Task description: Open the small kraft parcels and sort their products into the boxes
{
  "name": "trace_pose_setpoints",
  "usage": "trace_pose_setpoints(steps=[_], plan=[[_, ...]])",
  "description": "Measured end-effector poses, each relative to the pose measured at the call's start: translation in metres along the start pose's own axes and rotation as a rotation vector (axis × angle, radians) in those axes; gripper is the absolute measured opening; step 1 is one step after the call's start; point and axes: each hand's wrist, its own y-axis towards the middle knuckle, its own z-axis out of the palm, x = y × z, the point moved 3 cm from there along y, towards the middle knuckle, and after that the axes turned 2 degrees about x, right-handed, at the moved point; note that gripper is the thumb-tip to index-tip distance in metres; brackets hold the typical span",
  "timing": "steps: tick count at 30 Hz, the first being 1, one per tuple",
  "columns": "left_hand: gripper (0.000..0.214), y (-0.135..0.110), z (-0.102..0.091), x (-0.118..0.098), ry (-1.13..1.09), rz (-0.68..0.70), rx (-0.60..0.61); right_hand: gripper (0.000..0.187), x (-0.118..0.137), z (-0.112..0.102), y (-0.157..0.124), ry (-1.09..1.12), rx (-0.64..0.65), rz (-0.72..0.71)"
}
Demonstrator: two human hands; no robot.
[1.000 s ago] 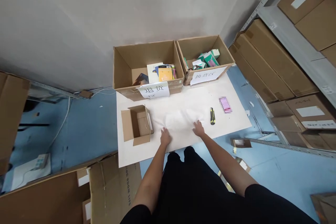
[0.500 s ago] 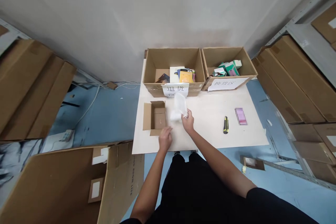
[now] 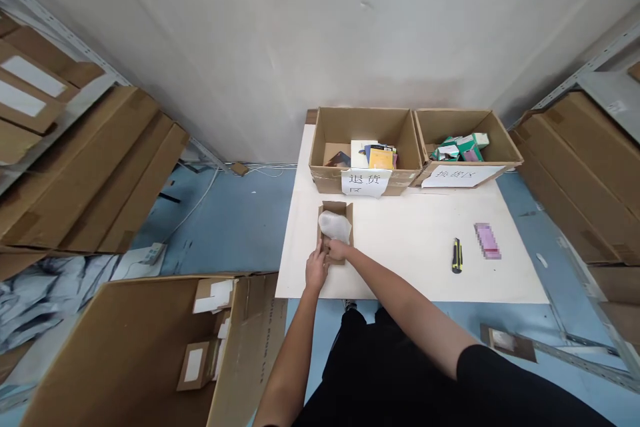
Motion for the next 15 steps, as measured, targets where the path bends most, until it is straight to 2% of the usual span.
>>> trace_pose_setpoints(steps=[1, 3, 4, 5, 7, 11, 15], plan=[[0.032, 0.001, 0.002, -0.001, 0.017, -0.012, -0.03, 0.003, -0.003, -0.003, -0.008, -0.059, 0.009, -0.043], [0.024, 0.004, 0.007, -0.007, 0.016, 0.002, -0.092, 0.025, -0.008, -0.014, -0.03, -0.263, -0.03, -0.155], [0.023, 0.007, 0.009, -0.012, 0.001, 0.028, -0.116, 0.037, -0.012, -0.021, -0.045, -0.367, -0.109, -0.205], [0.023, 0.009, 0.012, -0.019, -0.019, 0.06, -0.133, 0.045, -0.016, -0.03, -0.06, -0.457, -0.192, -0.215], [0.024, 0.011, 0.02, -0.038, -0.051, 0.126, -0.145, 0.054, -0.03, -0.047, -0.094, -0.601, -0.279, -0.125], [0.026, 0.012, 0.042, -0.097, -0.061, 0.276, -0.085, 0.056, -0.051, -0.085, -0.162, -0.762, -0.366, 0.06], [0.027, 0.012, 0.074, -0.173, -0.037, 0.472, 0.023, 0.053, -0.063, -0.126, -0.219, -0.773, -0.519, 0.14]])
